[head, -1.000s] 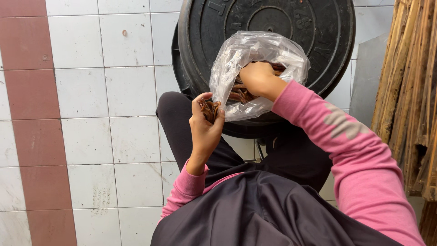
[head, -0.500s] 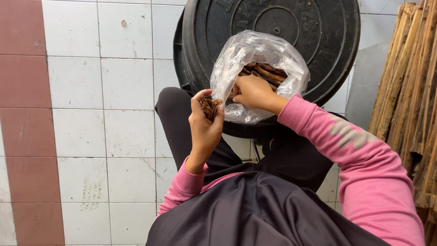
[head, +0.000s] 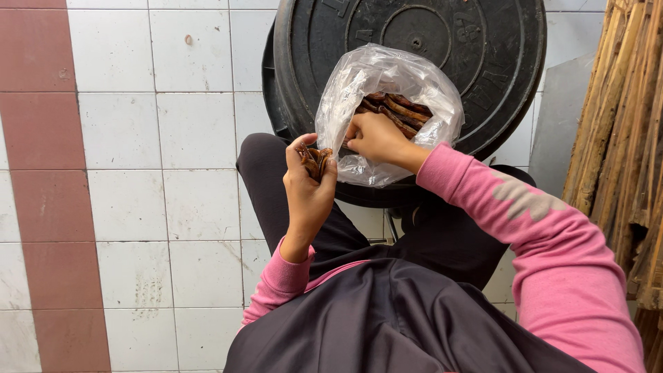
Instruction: The person sorts dried food pieces by hand, taking them from a plastic bag and placing them into wooden drying racks.
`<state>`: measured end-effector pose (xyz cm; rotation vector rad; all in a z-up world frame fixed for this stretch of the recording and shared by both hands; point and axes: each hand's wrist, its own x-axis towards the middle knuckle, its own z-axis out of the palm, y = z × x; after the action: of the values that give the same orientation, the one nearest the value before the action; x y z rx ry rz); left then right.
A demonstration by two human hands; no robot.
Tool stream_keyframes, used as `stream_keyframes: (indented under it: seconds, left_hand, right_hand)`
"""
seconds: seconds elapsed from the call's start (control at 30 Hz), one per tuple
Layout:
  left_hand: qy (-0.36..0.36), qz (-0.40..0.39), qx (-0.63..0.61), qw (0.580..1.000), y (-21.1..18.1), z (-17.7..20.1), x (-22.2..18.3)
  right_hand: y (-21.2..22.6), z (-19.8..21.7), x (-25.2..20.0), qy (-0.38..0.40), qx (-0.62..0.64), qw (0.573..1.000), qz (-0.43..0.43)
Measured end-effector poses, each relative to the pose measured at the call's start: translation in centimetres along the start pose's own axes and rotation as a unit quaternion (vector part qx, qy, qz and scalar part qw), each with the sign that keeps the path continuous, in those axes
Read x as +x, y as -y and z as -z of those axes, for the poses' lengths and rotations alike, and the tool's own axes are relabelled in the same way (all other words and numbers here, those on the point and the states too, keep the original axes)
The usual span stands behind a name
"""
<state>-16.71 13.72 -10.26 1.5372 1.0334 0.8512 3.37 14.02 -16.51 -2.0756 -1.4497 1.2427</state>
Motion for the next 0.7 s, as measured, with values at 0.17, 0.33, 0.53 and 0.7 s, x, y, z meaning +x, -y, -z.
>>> stream_keyframes:
  seconds: [0.17, 0.33, 0.53, 0.7]
  left_hand:
    - [-0.016, -0.022, -0.001, 1.0, -0.1, 0.3, -0.2]
    - [-0.021, 0.046, -0.423, 0.905, -0.8, 1.6, 1.2]
    - [0.064, 0.054, -0.517, 0.852, -1.3, -1.3, 4.1]
    - [0.116, 0.025, -0.44, 0.89, -1.5, -5.0, 6.3]
  right_hand:
    - [0.5, -0.4, -0.4, -0.053, -0.159, 0.979, 0.116]
    - [2.4, 2.8, -2.5, -0.08, -0.061, 0.984, 0.149]
    - [5.1, 6.5, -7.4, -0.038, 0.317, 0.924, 0.212]
    - [3.4, 7.2, -6.9, -0.119, 0.319, 0.917, 0.208]
